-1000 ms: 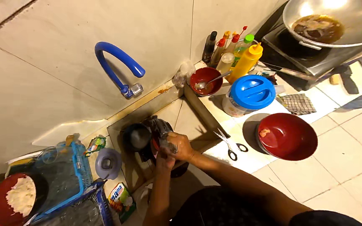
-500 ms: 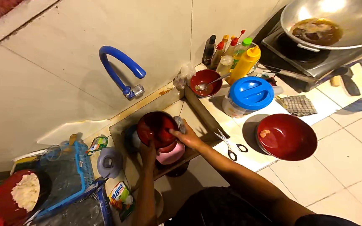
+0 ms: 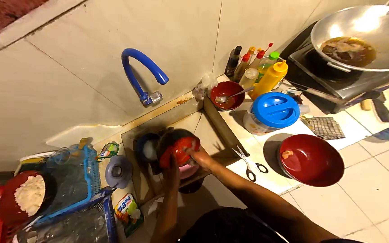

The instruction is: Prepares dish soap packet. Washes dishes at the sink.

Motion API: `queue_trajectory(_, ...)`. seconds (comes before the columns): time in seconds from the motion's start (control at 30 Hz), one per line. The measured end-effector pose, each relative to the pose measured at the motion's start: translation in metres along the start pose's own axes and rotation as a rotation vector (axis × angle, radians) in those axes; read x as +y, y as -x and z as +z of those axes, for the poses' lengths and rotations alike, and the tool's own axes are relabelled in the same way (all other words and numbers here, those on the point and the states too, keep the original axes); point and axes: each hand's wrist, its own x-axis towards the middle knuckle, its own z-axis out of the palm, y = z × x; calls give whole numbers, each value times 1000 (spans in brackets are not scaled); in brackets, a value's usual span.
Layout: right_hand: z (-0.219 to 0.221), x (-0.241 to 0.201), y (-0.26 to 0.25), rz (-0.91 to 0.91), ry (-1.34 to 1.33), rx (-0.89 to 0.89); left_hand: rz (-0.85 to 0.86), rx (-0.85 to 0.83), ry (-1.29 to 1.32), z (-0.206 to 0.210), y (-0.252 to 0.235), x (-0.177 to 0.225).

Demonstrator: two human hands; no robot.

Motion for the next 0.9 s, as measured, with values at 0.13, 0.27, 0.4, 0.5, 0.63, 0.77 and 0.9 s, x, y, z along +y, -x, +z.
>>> queue_trajectory(0.13, -42, -15, -10, -331, 563, -177, 159, -110, -148, -27, 4, -22)
queue_trajectory(0.27, -33, -57, 4, -471, 1102, -247, 168, -250, -701, -31, -19, 6)
queue_trajectory(0.4, 13, -39, 28, -616, 1268, -280, 186, -350, -538, -9, -1, 2)
queue_trajectory(0.5, 12, -24, 19, -735, 1107, -59, 289, -277, -458, 12, 5, -13)
queue_trajectory(0.63, -41, -20, -15, -499, 931, 133, 391, -265, -644, 4, 3, -26)
queue_trajectory(0.77, -37, -33, -12, -541, 977, -88, 491, -277, -663, -6, -6, -30)
queue_trajectory(0.9, -38, -44, -39, -411, 852, -361, 614, -314, -670, -8, -12, -28)
